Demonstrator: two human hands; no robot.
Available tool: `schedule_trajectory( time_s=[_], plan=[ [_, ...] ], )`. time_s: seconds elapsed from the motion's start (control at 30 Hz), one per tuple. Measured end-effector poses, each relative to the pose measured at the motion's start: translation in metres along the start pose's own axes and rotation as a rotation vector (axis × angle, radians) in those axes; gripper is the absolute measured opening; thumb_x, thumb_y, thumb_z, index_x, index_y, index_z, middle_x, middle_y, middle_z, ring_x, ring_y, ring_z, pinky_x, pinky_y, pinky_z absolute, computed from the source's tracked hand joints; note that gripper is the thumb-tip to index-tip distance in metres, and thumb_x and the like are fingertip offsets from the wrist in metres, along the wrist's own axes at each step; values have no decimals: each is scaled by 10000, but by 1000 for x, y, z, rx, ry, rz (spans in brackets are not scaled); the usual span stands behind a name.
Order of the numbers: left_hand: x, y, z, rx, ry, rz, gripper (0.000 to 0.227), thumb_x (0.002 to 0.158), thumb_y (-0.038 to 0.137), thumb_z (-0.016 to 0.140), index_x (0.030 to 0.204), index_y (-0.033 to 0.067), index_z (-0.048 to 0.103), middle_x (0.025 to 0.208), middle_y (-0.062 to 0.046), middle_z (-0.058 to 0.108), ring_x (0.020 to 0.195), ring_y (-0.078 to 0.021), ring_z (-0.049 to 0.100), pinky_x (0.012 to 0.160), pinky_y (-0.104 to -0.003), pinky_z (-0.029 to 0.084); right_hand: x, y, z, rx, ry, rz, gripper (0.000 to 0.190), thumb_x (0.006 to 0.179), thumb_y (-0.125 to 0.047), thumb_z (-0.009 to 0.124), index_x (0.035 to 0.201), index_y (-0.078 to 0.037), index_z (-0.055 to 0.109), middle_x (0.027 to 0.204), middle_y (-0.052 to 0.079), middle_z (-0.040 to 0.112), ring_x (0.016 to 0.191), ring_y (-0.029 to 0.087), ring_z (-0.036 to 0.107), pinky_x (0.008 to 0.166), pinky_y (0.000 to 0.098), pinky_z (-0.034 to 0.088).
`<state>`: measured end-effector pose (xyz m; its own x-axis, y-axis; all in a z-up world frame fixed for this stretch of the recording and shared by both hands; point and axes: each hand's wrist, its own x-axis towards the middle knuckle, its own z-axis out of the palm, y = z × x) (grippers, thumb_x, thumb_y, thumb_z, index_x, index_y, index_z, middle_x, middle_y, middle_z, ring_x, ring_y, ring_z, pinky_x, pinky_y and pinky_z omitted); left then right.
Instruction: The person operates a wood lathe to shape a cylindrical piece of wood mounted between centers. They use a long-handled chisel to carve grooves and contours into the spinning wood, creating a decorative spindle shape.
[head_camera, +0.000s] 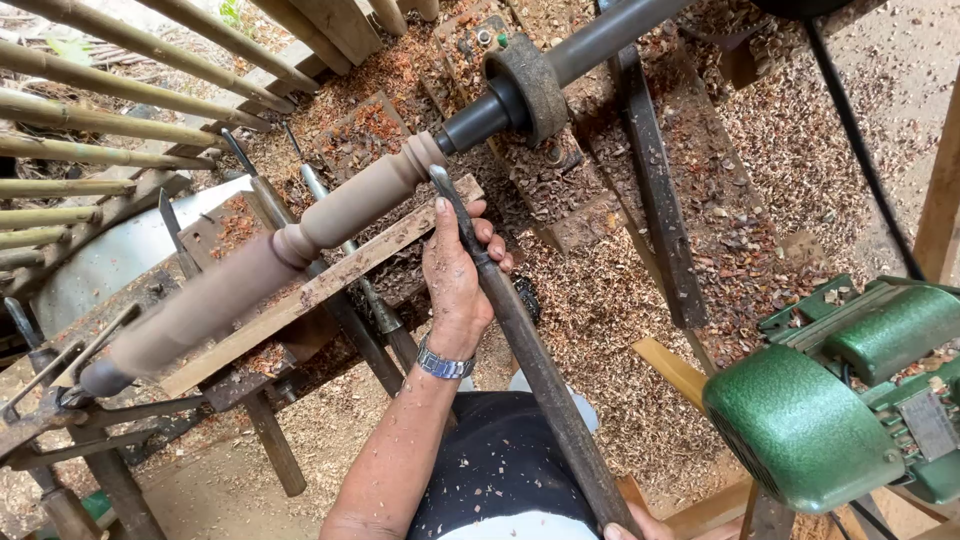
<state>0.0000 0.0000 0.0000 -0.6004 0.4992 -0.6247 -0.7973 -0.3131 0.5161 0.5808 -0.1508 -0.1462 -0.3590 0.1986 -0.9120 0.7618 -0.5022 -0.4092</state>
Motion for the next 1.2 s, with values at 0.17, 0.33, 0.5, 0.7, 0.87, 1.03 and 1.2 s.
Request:
schedule_trajectory(
  time_s=[0.17, 0.33, 0.5, 0.7, 0.87, 1.03, 1.2],
  plan=[
    [0, 2, -1, -10, -10, -18, 587, 1030, 524, 528, 1165, -44, 596, 751, -40, 551, 601, -143, 558, 490, -305, 505, 2, 11, 11, -102, 6, -18, 613, 830, -407, 776, 1339, -80, 680, 1106, 102, 770, 1082, 193, 773, 979, 332, 542],
    [1, 3, -1, 2, -4, -27, 602, 1025, 534, 524, 1166, -47, 597, 758, -49, 561, 602, -147, 561, 487, -306, 504, -1, 18, 30, -35, 119, 3, 623, 786, -380, 832, 1303, -64, 687, 1085, 131, 787, 1063, 211, 791, 980, 330, 538],
    [2, 4, -4, 15, -2, -33, 617, 1024, 539, 526, 1167, -56, 601, 762, -56, 567, 602, -150, 562, 489, -307, 504, -10, -5, 44, -101, 184, 46, 631, 757, -410, 847, 1295, -112, 708, 1048, 98, 801, 1038, 183, 805, 982, 313, 538],
    [2, 6, -4, 24, 0, -46, 627, 1017, 545, 534, 1170, -59, 605, 771, -61, 580, 606, -149, 566, 497, -305, 505, -14, -17, 52, -132, 163, 121, 617, 762, -442, 837, 1284, -137, 712, 1029, 73, 800, 1023, 178, 781, 977, 308, 535],
    [2, 7, -3, 28, 0, -55, 624, 1010, 551, 543, 1162, -49, 616, 778, -58, 594, 609, -141, 572, 499, -298, 509, -15, -25, 56, 5, 75, 72, 613, 793, -418, 817, 1296, -93, 686, 1064, 121, 807, 1045, 199, 780, 971, 324, 519],
    [1, 7, -3, 32, -2, -57, 621, 1007, 553, 548, 1159, -45, 619, 780, -53, 597, 615, -134, 576, 500, -293, 514, -14, -20, 59, -38, 76, 80, 614, 801, -428, 809, 1294, -87, 678, 1090, 129, 778, 1071, 218, 792, 996, 330, 523],
    [0, 9, -1, 43, 2, -56, 620, 1001, 557, 555, 1148, -42, 623, 779, -54, 598, 613, -133, 579, 494, -290, 514, -13, -23, 59, -94, 63, 122, 652, 792, -454, 799, 1328, -114, 649, 1125, 115, 773, 1115, 219, 761, 1032, 329, 521]
  ],
)
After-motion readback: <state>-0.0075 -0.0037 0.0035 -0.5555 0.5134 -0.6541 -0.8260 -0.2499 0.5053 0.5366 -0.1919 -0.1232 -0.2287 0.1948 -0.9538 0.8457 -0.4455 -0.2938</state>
